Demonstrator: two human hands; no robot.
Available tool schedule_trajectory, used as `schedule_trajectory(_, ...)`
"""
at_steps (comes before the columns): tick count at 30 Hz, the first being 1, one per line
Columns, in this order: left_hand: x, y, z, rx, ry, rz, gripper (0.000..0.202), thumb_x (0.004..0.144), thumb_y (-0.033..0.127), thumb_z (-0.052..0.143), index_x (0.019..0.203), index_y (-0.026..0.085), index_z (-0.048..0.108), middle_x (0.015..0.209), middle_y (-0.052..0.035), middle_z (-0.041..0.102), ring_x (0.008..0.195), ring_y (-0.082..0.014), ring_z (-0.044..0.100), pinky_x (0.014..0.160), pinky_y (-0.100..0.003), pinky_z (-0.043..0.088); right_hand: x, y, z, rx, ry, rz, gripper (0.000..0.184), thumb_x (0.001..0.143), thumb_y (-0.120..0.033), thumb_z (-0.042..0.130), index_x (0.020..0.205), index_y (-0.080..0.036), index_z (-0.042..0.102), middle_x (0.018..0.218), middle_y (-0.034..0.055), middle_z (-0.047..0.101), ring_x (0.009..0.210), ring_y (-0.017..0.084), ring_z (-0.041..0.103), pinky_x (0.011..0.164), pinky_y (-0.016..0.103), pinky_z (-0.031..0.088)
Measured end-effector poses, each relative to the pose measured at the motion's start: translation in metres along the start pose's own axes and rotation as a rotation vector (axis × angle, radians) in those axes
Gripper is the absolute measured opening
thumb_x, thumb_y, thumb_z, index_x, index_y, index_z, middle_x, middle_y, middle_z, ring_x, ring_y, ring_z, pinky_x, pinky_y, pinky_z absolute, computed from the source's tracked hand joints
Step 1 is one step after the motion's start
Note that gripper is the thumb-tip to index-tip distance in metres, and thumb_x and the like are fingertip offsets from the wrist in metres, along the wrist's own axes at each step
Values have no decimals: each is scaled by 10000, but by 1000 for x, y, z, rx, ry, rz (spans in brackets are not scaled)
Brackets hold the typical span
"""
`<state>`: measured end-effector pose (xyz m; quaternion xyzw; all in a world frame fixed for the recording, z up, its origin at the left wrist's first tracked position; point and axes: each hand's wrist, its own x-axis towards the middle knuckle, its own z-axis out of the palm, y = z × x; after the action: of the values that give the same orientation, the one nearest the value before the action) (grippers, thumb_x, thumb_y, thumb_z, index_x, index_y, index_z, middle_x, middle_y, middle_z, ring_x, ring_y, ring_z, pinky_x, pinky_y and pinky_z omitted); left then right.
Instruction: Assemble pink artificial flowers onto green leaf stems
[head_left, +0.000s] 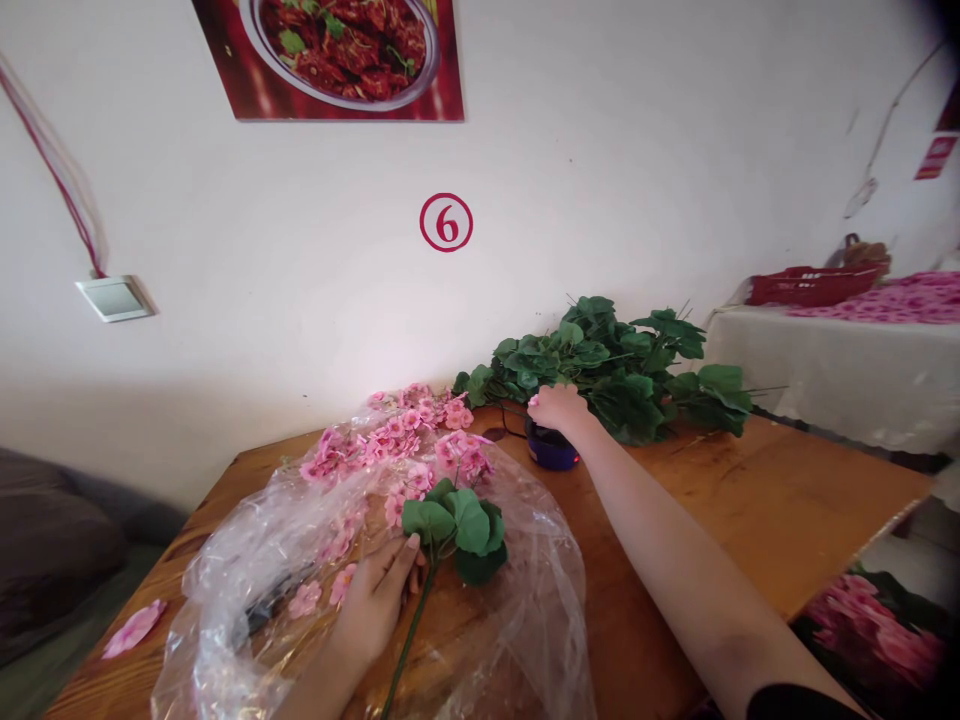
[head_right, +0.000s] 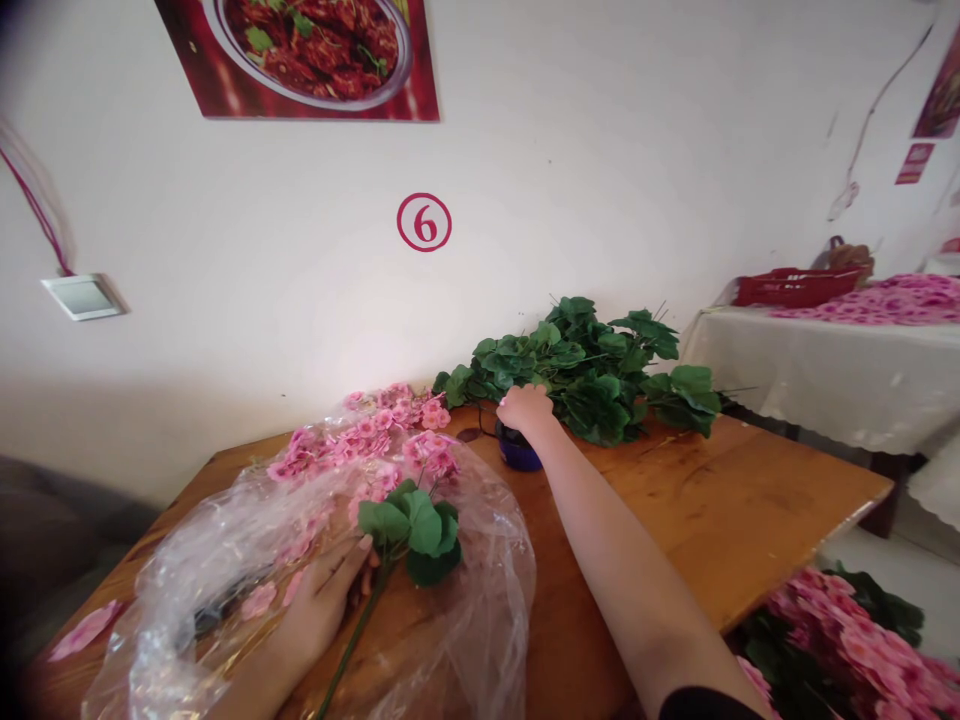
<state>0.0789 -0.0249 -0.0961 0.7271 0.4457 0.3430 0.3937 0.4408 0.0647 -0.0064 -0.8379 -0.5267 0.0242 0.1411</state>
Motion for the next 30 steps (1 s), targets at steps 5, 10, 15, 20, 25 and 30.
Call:
schedule_trajectory(5, 0, 0, 0, 3, -5, -6, 513, 931, 622, 391, 749, 194, 607, 613, -1, 581, 553, -157, 527, 540, -264, 399, -1, 0, 2, 4, -2, 9, 527, 883, -406, 500, 1314, -112, 574, 1324, 229, 521, 1246, 389, 441, 920, 440, 434)
schedule_trajectory(10, 0, 1, 1, -6, -2, -10, 515, 933, 620, 387, 751, 195, 614, 609, -1, 583, 552, -156, 531, 539, -258, 404, -4, 1, -8, 22, 35, 17, 508, 892, -409, 467, 1284, -109, 588, 1295, 234, 538, 1220, 400, 466, 906, 452, 444)
schedule_trajectory(15, -2, 1, 0, 13, -8, -1, 502, 940, 602, 389, 745, 197, 613, 612, 4, 577, 550, -150, 530, 536, -249, 399, -11, 1, -26, 49, 102, 19, 499, 874, -394, 478, 1276, -114, 575, 1273, 231, 546, 1187, 397, 490, 885, 456, 460)
schedule_trajectory(20, -2, 1, -1, 78, -1, 29, 493, 953, 576, 375, 733, 197, 601, 622, 2, 580, 573, -156, 540, 556, -256, 392, -23, -1, -45, 60, 177, 4, 498, 867, -397, 487, 1270, -114, 564, 1256, 227, 546, 1174, 392, 491, 900, 455, 452)
schedule_trajectory(25, -6, 10, 0, 396, -16, 115, 446, 913, 540, 492, 635, 194, 535, 597, 12, 542, 583, -146, 505, 561, -265, 315, -29, -6, -48, 65, 208, -5, 484, 890, -423, 446, 1247, -125, 579, 1234, 224, 552, 1146, 396, 502, 881, 478, 455)
schedule_trajectory(30, -10, 19, 2, 614, -43, 178, 416, 913, 468, 506, 601, 194, 532, 605, -3, 573, 598, -150, 518, 575, -279, 291, -29, -8, -47, 38, 201, 1, 454, 864, -401, 492, 1214, -133, 599, 1209, 220, 567, 1119, 396, 517, 856, 468, 458)
